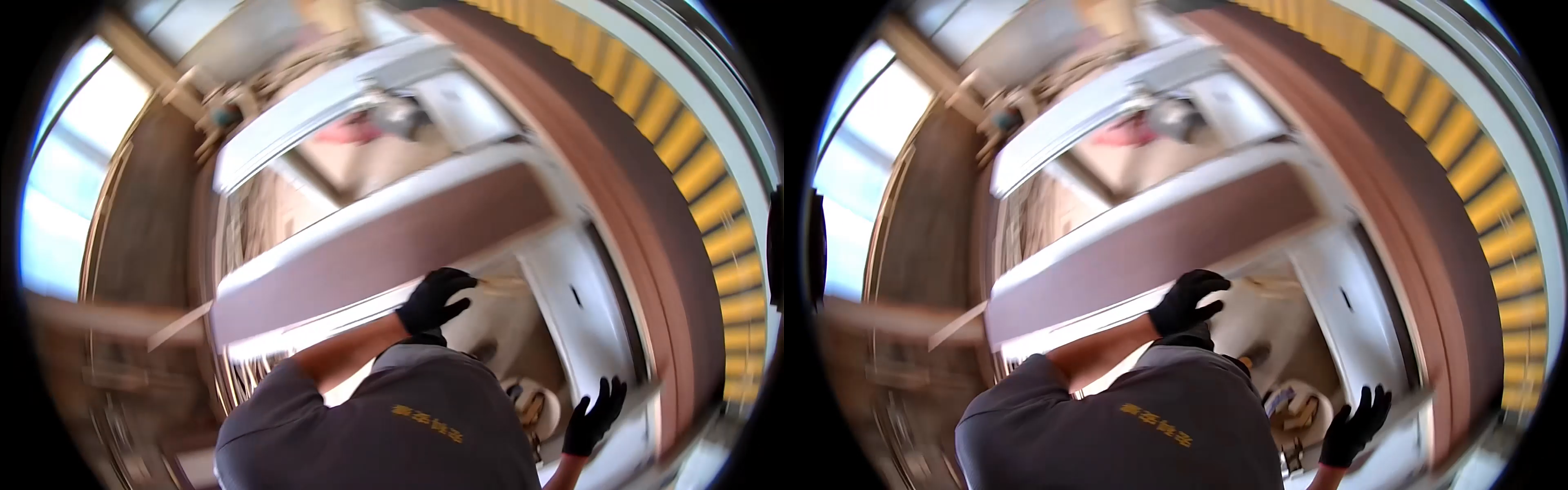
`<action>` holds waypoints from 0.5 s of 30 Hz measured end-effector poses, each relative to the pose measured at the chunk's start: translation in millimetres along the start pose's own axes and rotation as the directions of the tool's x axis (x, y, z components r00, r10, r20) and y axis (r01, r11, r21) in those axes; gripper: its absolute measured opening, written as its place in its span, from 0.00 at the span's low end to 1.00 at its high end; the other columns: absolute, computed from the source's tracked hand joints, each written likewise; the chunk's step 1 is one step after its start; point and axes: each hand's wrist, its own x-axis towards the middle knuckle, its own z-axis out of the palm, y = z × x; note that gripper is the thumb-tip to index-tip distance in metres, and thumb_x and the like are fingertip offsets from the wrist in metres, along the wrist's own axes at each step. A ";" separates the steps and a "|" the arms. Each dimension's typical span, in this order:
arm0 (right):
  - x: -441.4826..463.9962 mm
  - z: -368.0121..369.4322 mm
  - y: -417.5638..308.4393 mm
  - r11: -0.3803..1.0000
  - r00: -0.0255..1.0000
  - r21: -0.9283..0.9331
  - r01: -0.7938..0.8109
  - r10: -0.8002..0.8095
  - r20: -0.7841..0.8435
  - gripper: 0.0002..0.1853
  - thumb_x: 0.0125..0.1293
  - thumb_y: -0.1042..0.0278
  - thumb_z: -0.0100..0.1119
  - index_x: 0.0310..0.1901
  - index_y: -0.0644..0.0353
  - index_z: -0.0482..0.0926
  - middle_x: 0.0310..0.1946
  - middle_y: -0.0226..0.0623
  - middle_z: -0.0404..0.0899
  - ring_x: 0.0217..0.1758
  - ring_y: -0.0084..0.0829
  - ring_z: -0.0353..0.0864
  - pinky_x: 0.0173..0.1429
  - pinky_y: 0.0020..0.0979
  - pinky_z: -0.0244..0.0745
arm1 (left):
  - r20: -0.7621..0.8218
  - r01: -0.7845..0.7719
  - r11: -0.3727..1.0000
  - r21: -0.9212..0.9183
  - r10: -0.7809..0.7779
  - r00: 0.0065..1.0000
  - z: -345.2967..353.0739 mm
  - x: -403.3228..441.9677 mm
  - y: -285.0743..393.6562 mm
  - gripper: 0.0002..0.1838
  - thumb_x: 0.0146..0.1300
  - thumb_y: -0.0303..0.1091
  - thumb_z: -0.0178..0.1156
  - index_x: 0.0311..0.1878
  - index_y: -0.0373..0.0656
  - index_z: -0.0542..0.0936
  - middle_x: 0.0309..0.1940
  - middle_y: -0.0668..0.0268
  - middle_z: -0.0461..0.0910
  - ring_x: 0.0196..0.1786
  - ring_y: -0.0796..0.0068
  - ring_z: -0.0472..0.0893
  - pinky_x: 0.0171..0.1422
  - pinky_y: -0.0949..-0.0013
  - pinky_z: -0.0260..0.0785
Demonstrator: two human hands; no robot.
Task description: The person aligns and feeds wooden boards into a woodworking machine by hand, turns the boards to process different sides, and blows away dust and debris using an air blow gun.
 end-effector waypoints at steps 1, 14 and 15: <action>6.6 18.4 -11.3 0.993 0.994 0.041 0.114 -0.114 -0.005 0.26 0.68 0.71 0.56 0.68 0.62 0.74 0.73 0.47 0.68 0.81 0.51 0.57 0.82 0.52 0.53 | -0.115 0.048 0.999 0.018 -0.046 0.992 -16.0 -16.6 0.4 0.22 0.64 0.34 0.68 0.61 0.47 0.80 0.57 0.56 0.80 0.62 0.51 0.77 0.67 0.51 0.69; 46.8 150.1 -378.5 0.542 0.552 0.420 0.728 -0.827 0.110 0.26 0.72 0.61 0.58 0.69 0.59 0.73 0.74 0.48 0.66 0.80 0.51 0.58 0.82 0.51 0.51 | -0.814 0.789 0.209 -0.578 -0.221 -0.538 -268.0 -546.4 -195.3 0.27 0.71 0.54 0.60 0.25 0.39 0.83 0.18 0.57 0.80 0.23 0.62 0.80 0.36 0.57 0.71; 42.6 163.4 -414.3 0.493 0.498 0.382 0.782 -0.862 0.094 0.26 0.71 0.61 0.59 0.69 0.59 0.73 0.74 0.49 0.66 0.80 0.51 0.59 0.82 0.51 0.51 | -0.699 0.641 0.279 -0.715 -0.312 -0.643 -287.2 -587.4 -213.3 0.26 0.69 0.56 0.61 0.29 0.40 0.84 0.20 0.58 0.81 0.25 0.62 0.80 0.36 0.56 0.72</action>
